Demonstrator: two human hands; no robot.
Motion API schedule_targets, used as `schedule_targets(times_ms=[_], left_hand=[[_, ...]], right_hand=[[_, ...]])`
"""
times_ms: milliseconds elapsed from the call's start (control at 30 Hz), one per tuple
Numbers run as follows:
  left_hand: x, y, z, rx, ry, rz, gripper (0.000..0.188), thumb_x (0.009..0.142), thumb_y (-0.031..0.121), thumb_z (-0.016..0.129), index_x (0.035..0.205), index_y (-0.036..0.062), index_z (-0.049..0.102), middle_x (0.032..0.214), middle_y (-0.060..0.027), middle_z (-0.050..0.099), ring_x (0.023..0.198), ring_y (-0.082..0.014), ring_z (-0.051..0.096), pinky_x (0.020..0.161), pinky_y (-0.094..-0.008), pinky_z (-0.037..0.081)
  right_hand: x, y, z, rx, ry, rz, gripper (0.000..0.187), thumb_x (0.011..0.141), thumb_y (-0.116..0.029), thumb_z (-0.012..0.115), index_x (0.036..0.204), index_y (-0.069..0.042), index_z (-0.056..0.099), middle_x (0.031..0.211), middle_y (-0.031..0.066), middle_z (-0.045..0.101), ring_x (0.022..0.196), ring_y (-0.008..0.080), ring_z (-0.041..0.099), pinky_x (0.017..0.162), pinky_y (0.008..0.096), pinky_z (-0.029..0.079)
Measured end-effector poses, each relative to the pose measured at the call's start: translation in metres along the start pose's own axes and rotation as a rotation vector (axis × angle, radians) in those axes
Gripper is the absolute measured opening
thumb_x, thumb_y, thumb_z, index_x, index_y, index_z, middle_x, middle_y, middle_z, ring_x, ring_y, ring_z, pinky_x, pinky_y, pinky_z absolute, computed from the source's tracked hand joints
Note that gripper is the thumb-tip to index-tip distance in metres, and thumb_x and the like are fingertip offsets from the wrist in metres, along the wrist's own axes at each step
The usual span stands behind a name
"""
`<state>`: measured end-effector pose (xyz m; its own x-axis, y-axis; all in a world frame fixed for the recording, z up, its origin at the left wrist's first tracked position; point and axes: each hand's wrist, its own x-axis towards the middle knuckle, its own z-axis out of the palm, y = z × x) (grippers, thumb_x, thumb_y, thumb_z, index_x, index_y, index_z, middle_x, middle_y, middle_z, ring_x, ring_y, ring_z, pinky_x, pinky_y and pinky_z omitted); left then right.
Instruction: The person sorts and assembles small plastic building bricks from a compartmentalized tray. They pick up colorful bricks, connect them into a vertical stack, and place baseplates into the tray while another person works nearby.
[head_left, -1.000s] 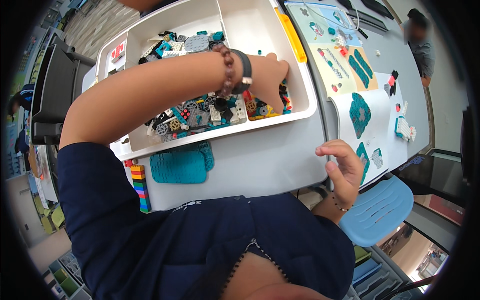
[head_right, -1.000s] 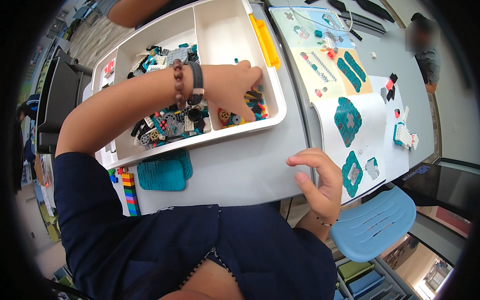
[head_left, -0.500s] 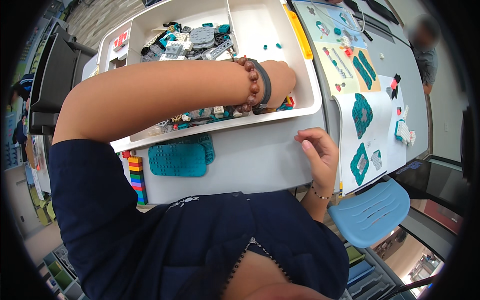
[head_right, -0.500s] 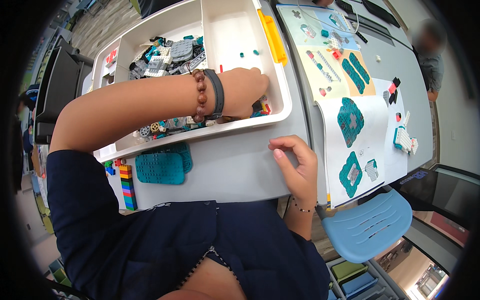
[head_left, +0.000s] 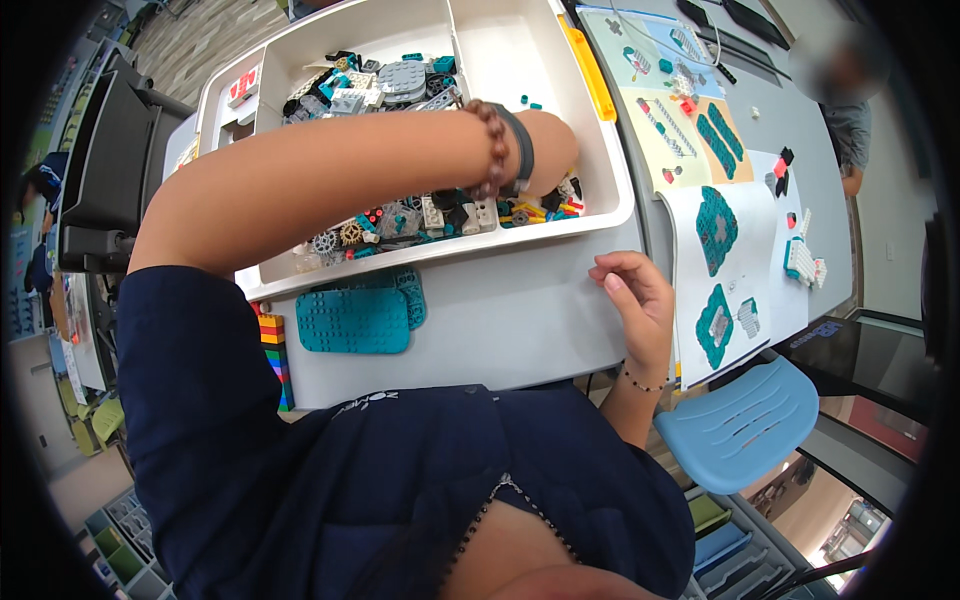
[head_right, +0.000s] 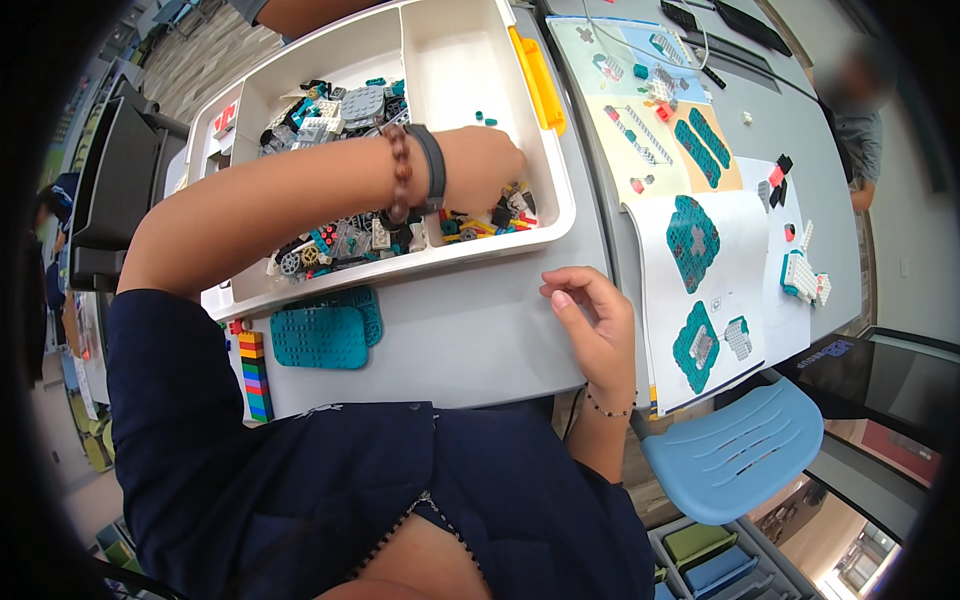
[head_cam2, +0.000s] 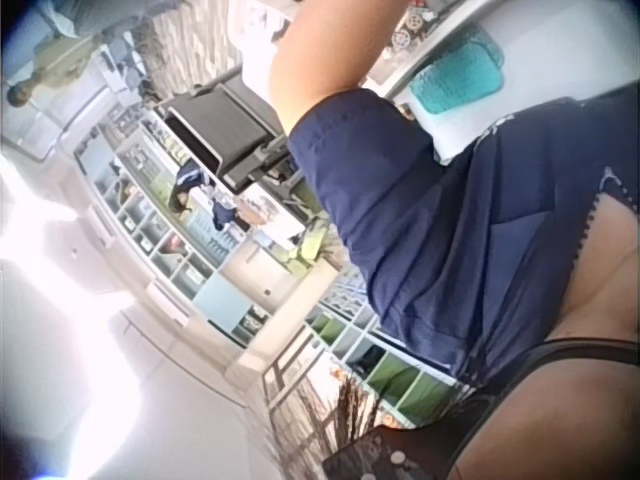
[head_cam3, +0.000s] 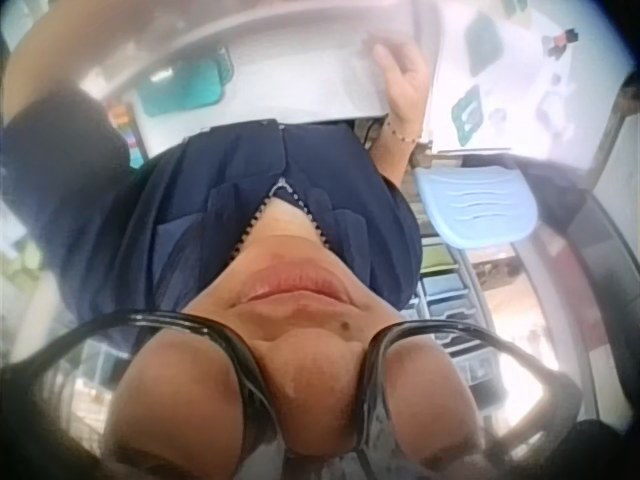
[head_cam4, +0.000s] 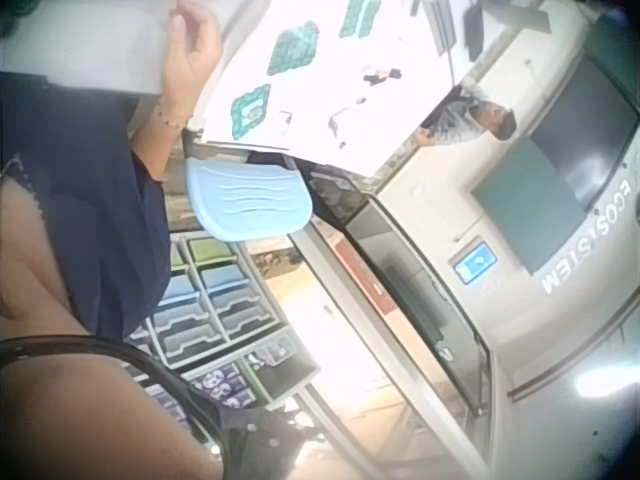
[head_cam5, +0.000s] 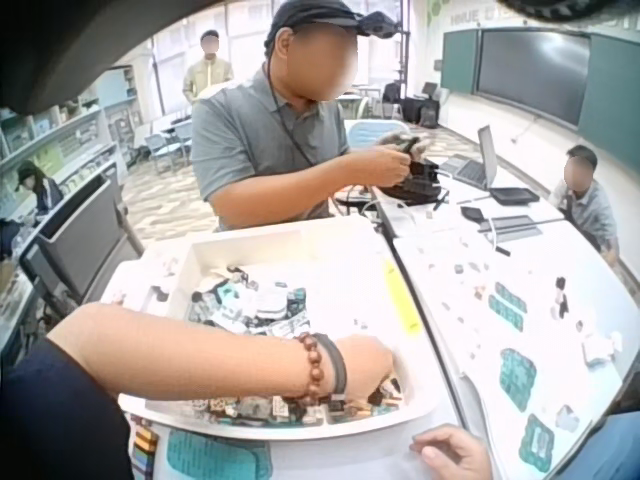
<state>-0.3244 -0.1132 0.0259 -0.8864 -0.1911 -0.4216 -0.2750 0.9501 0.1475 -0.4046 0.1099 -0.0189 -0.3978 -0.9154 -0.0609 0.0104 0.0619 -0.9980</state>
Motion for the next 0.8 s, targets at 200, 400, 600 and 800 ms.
schedule_targets(times_ms=[200, 400, 600, 800], left_hand=[[-0.030, -0.027, -0.039, -0.435, 0.027, 0.001, 0.014, 0.075, 0.015, 0.057, 0.074, 0.0018, 0.053, 0.065, -0.0090, 0.054, 0.062, -0.0195, 0.054, 0.057, -0.0319, 0.043], [-0.107, -0.045, -0.051, -0.698, 0.052, 0.109, 0.006, 0.076, 0.002, 0.051, 0.072, 0.0039, 0.046, 0.063, 0.0021, 0.046, 0.059, -0.0059, 0.042, 0.052, -0.0242, 0.036], [-0.155, -0.048, -0.025, -0.575, -0.007, 0.057, 0.013, 0.079, 0.013, 0.060, 0.088, 0.0033, 0.055, 0.078, -0.0017, 0.058, 0.063, -0.0100, 0.055, 0.056, -0.0257, 0.045], [-0.149, -0.072, -0.030, -0.447, 0.257, 0.050, 0.022, 0.084, 0.024, 0.059, 0.099, 0.0072, 0.059, 0.085, -0.0025, 0.061, 0.067, -0.0116, 0.055, 0.059, -0.0267, 0.046]], right_hand=[[0.001, 0.000, 0.000, 0.013, 0.000, 0.012, 0.017, 0.084, -0.003, 0.055, 0.099, 0.004, 0.059, 0.094, 0.0088, 0.062, 0.087, 0.0143, 0.059, 0.079, 0.0254, 0.044], [-0.001, -0.003, 0.004, -0.020, 0.022, 0.016, 0.015, 0.083, -0.003, 0.056, 0.096, 0.003, 0.060, 0.092, 0.0091, 0.062, 0.087, 0.0158, 0.059, 0.079, 0.0265, 0.045], [-0.011, -0.054, 0.011, -0.393, -0.140, -0.320, 0.015, 0.075, -0.001, 0.060, 0.090, 0.001, 0.062, 0.088, 0.0137, 0.062, 0.082, 0.0247, 0.059, 0.076, 0.0307, 0.045], [0.033, -0.124, 0.008, -0.713, -0.324, -0.519, 0.018, 0.076, -0.004, 0.059, 0.094, 0.001, 0.061, 0.086, 0.0126, 0.061, 0.082, 0.0257, 0.060, 0.075, 0.0333, 0.046]])
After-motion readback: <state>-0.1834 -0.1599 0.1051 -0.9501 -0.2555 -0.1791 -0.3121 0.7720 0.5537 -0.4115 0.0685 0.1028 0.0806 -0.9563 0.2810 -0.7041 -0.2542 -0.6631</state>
